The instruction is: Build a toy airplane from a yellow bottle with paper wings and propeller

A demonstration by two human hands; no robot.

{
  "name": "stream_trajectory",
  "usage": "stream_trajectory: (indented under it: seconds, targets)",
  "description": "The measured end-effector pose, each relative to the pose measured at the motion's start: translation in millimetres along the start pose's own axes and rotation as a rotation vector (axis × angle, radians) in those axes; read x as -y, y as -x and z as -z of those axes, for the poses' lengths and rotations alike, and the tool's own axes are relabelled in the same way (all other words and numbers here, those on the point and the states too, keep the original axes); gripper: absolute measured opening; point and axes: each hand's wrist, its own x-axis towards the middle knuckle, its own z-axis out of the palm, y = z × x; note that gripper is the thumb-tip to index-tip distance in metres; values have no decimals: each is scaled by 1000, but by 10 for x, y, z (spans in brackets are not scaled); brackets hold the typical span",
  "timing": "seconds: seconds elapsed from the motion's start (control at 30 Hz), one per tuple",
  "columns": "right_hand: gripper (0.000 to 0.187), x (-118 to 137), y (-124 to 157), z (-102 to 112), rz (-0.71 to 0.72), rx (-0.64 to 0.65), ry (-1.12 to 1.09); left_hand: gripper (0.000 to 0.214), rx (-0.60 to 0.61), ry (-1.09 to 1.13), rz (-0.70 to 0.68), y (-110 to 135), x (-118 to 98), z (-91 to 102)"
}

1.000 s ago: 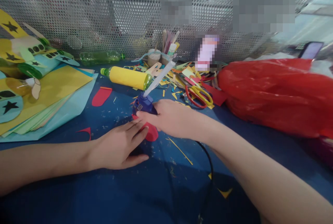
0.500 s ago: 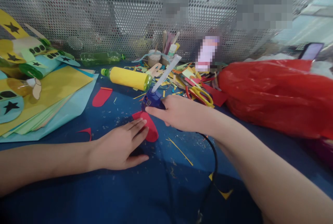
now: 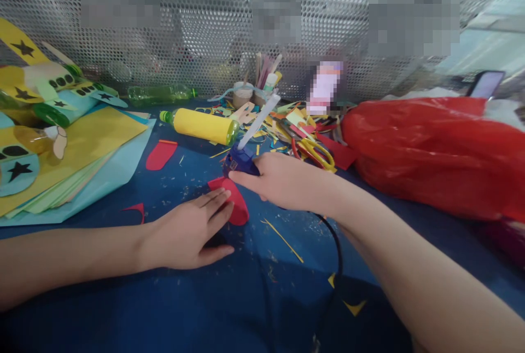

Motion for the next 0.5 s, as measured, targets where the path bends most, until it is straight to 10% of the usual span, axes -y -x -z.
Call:
stream_trajectory:
  seconds: [0.5]
  targets:
    - [64, 103, 5, -121, 36, -16, -49, 62, -72, 18, -33, 28, 7, -31]
